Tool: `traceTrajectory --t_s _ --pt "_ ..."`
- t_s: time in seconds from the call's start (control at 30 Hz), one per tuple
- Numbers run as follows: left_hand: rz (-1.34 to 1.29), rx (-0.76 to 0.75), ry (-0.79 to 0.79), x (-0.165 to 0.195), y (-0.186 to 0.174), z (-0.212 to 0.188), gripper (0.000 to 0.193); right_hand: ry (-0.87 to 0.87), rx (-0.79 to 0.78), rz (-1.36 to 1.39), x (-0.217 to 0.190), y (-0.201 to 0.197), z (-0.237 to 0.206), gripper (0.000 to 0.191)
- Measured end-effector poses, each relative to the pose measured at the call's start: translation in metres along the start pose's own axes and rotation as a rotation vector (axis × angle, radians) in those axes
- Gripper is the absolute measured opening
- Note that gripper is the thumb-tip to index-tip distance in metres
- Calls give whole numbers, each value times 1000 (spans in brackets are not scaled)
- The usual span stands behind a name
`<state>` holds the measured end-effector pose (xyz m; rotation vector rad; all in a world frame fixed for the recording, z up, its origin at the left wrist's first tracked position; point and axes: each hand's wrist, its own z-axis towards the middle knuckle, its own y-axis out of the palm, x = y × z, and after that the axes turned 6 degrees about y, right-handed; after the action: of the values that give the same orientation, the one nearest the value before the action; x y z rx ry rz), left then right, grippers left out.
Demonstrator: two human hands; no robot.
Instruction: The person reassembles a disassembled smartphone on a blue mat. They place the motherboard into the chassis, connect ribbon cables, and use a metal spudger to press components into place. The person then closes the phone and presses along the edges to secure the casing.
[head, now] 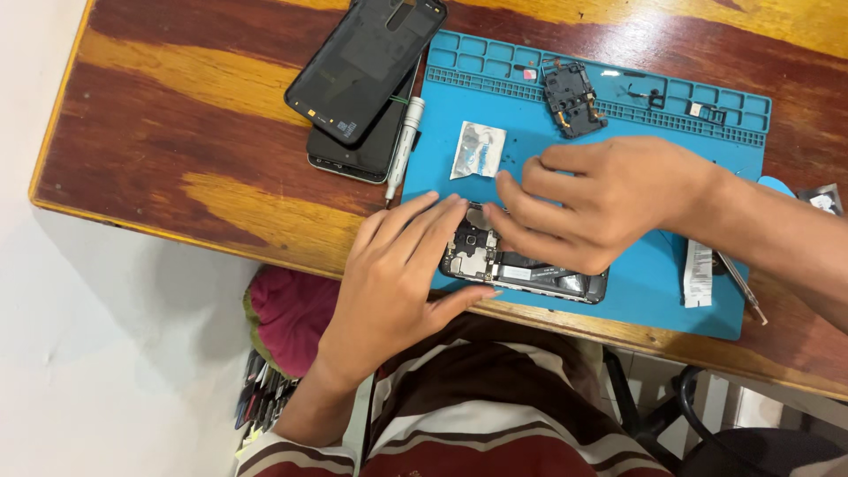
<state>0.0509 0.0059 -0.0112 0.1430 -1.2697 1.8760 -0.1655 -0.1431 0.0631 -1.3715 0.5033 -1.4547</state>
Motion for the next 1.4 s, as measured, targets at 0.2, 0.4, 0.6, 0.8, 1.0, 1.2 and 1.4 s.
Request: traceTrajectory --t_s 0.2,0.4,0.6,0.8,1.0,1.2,1.4 --pt "3 11 -6 -1 3 -1 75 -44 41 -44 -6 4 -4 25" --pt "14 7 27 -3 -3 8 70 -45 56 -40 -10 8 -10 25" --pt "-18 -100 106 -10 -13 25 70 -4 65 -33 -13 9 -11 25" --pt "-5 -115 142 -11 -9 34 67 608 -177 527 -35 -2 -10 33" --pt "3 -67 122 -7 -1 29 83 961 -225 741 -65 -10 -12 25" --pt "43 -44 79 -7 5 28 77 1143 -267 891 -70 -11 -21 23" --pt "176 43 -15 11 22 24 78 1127 -200 846 -72 -15 -23 31"
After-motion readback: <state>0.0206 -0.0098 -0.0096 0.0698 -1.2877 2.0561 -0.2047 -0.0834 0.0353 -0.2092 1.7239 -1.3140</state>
